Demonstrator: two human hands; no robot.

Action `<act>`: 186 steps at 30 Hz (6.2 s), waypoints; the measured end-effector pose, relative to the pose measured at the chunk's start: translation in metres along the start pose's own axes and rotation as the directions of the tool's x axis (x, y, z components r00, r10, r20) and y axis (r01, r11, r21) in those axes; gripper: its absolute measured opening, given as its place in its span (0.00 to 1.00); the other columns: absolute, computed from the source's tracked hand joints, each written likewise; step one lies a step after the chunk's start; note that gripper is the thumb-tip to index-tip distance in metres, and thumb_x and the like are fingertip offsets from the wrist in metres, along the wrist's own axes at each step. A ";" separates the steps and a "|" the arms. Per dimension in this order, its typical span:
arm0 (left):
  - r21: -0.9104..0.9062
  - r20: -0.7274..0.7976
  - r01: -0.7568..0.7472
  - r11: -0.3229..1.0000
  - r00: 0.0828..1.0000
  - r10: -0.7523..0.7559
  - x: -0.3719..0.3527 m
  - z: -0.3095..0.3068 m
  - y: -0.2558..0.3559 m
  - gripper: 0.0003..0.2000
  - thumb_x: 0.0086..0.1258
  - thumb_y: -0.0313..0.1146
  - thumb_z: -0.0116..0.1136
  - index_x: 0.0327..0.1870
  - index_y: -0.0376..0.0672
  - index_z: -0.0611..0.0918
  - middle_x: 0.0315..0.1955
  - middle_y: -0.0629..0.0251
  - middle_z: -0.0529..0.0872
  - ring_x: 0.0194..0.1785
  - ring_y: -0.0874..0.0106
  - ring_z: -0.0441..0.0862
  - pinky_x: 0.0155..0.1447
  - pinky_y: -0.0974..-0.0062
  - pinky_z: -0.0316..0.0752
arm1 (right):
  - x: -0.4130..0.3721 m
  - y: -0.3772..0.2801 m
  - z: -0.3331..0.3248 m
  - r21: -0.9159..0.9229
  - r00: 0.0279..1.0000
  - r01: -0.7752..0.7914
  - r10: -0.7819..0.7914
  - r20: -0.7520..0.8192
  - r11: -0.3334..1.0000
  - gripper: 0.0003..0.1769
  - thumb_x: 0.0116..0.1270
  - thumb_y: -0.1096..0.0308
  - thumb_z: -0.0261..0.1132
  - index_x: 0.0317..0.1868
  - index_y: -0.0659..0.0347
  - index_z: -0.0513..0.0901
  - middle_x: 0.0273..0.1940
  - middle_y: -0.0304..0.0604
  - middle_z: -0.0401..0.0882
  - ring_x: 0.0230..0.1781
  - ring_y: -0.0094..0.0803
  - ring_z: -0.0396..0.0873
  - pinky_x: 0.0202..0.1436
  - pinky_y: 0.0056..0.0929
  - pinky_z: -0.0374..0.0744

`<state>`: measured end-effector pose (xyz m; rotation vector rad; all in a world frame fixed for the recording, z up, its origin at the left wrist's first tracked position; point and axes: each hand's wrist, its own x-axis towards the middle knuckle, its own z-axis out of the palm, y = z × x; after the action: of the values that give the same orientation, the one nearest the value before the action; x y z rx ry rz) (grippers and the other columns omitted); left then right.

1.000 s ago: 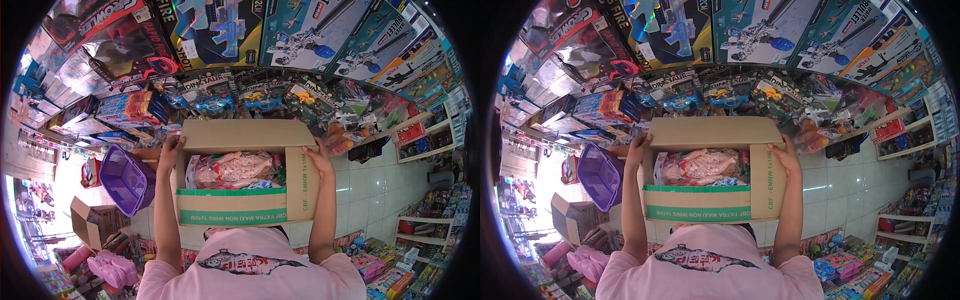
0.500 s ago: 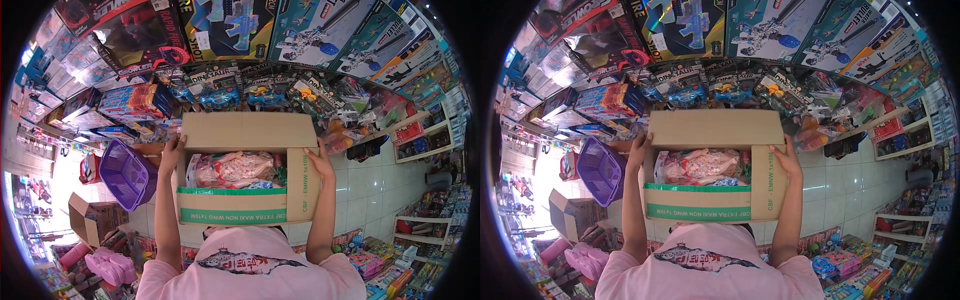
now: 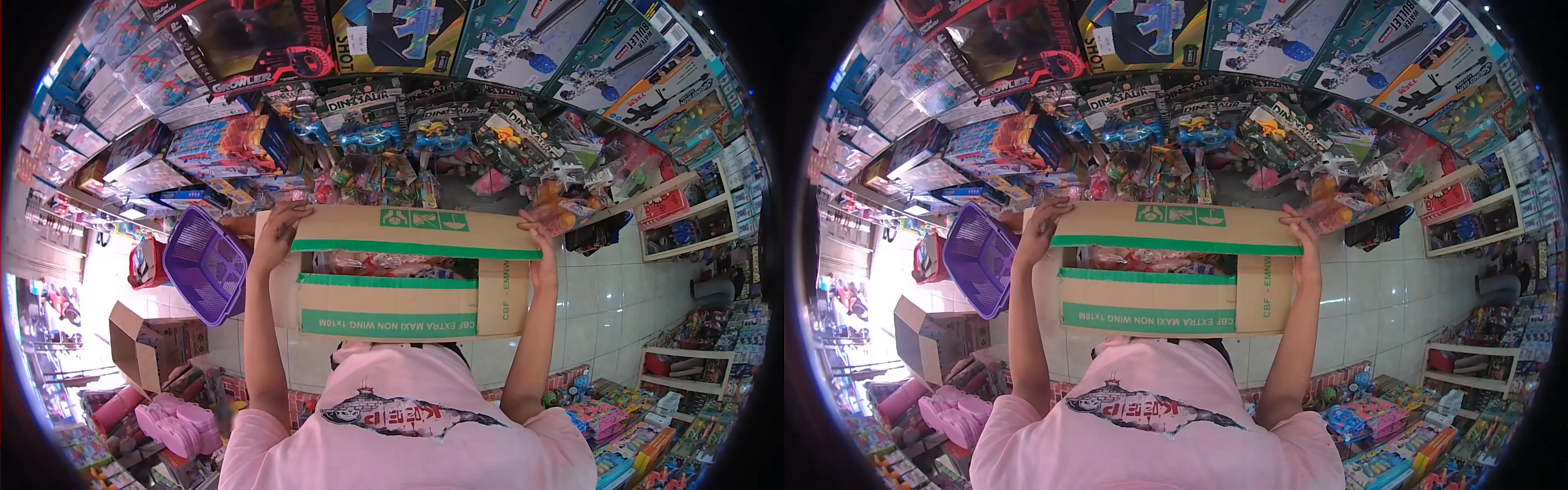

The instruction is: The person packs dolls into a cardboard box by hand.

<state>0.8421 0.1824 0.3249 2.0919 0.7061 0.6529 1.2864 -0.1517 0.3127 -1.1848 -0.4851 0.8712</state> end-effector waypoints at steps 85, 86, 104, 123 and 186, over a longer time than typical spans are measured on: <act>-0.307 -0.205 -0.086 0.948 0.979 0.023 -0.033 0.024 0.048 0.33 0.65 0.30 0.48 0.75 0.37 0.62 0.71 0.51 0.67 0.73 0.58 0.66 0.76 0.64 0.57 | -0.126 0.026 0.243 -0.577 0.622 0.778 -0.424 0.658 0.246 0.18 0.51 0.61 0.75 0.23 0.62 0.75 0.22 0.46 0.72 0.24 0.45 0.73 0.30 0.40 0.71; -0.344 -0.180 -0.057 0.937 0.984 -0.006 -0.033 0.023 0.050 0.32 0.66 0.31 0.48 0.74 0.36 0.64 0.71 0.50 0.67 0.74 0.59 0.65 0.76 0.64 0.56 | -0.123 0.020 0.254 -0.648 0.691 0.720 -0.340 0.638 0.248 0.19 0.53 0.58 0.75 0.26 0.63 0.76 0.24 0.47 0.76 0.28 0.47 0.77 0.32 0.42 0.73; -0.169 -0.133 -0.174 0.970 0.979 0.153 -0.007 0.015 0.049 0.29 0.69 0.30 0.49 0.73 0.36 0.64 0.68 0.43 0.69 0.73 0.52 0.66 0.75 0.63 0.58 | -0.147 0.045 0.282 -0.353 0.481 0.869 -0.421 0.769 0.348 0.14 0.51 0.70 0.75 0.20 0.58 0.75 0.19 0.39 0.71 0.18 0.35 0.71 0.24 0.34 0.68; 0.163 0.031 -0.273 0.948 0.962 0.272 0.013 0.038 0.044 0.34 0.73 0.47 0.53 0.77 0.44 0.58 0.72 0.44 0.62 0.75 0.48 0.59 0.76 0.55 0.57 | -0.148 0.043 0.287 -0.292 0.384 0.921 -0.469 0.795 0.259 0.14 0.48 0.72 0.73 0.16 0.58 0.73 0.15 0.37 0.68 0.14 0.32 0.69 0.19 0.31 0.65; -0.866 0.350 0.472 0.164 0.807 -0.475 0.002 0.049 -0.110 0.27 0.70 0.52 0.50 0.61 0.39 0.75 0.49 0.54 0.84 0.47 0.60 0.85 0.53 0.64 0.82 | 0.045 0.095 -0.030 0.327 0.948 -0.310 0.316 0.036 0.893 0.32 0.68 0.44 0.59 0.62 0.60 0.75 0.52 0.45 0.81 0.51 0.32 0.81 0.54 0.33 0.80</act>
<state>0.8481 0.2138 0.2091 0.6600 0.6811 0.4845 1.3042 -0.1222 0.2089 -0.9718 -0.1214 1.1684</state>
